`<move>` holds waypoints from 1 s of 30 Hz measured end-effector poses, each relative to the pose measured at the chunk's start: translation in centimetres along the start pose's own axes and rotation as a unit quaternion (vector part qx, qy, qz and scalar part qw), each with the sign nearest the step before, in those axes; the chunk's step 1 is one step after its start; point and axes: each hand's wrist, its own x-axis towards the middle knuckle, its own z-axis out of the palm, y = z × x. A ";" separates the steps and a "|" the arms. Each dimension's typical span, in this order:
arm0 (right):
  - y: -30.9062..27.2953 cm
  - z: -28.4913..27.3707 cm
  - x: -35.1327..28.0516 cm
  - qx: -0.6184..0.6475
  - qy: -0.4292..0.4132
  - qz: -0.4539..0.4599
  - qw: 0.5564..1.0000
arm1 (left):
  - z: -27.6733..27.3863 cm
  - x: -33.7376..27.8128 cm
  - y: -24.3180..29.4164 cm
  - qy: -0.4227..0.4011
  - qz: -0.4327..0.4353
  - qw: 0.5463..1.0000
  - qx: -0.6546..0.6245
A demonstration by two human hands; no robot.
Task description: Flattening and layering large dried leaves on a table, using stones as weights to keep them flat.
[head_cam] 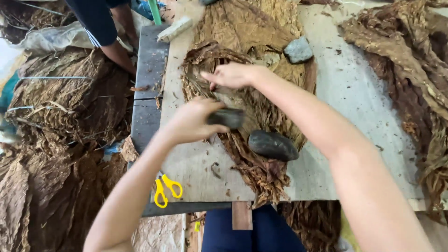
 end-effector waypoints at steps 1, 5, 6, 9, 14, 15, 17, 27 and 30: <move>-2.2 -1.7 0.1 0.025 -0.051 0.068 0.996 | 0.7 1.3 0.6 0.004 0.024 0.998 0.050; -8.6 -5.7 -1.2 0.043 -0.104 0.177 0.978 | 4.9 8.1 -2.9 0.089 0.014 0.983 0.159; -6.9 -5.0 -0.3 0.040 -0.100 0.182 0.977 | 6.0 9.6 -5.7 0.092 0.020 0.983 0.159; -3.0 -5.0 0.4 0.084 0.000 0.158 0.984 | 6.9 12.3 -10.8 0.189 -0.054 0.908 0.371; 0.8 -5.7 -5.5 -0.137 0.266 0.194 0.934 | 6.6 10.9 -9.1 0.264 -0.149 0.885 0.353; 1.3 -5.1 -6.4 -0.135 0.266 0.194 0.935 | 6.4 10.5 -7.4 0.262 -0.150 0.885 0.355; 2.3 -4.7 -8.4 0.029 0.158 0.329 0.930 | 5.3 10.4 -3.3 0.184 -0.046 0.934 0.304; 11.3 0.2 -15.8 0.049 0.360 0.169 0.916 | 8.8 13.9 1.8 -0.066 -0.034 0.988 0.133; 11.2 0.7 -19.1 0.090 0.370 0.183 0.906 | 8.3 13.8 3.0 -0.078 -0.064 0.988 0.118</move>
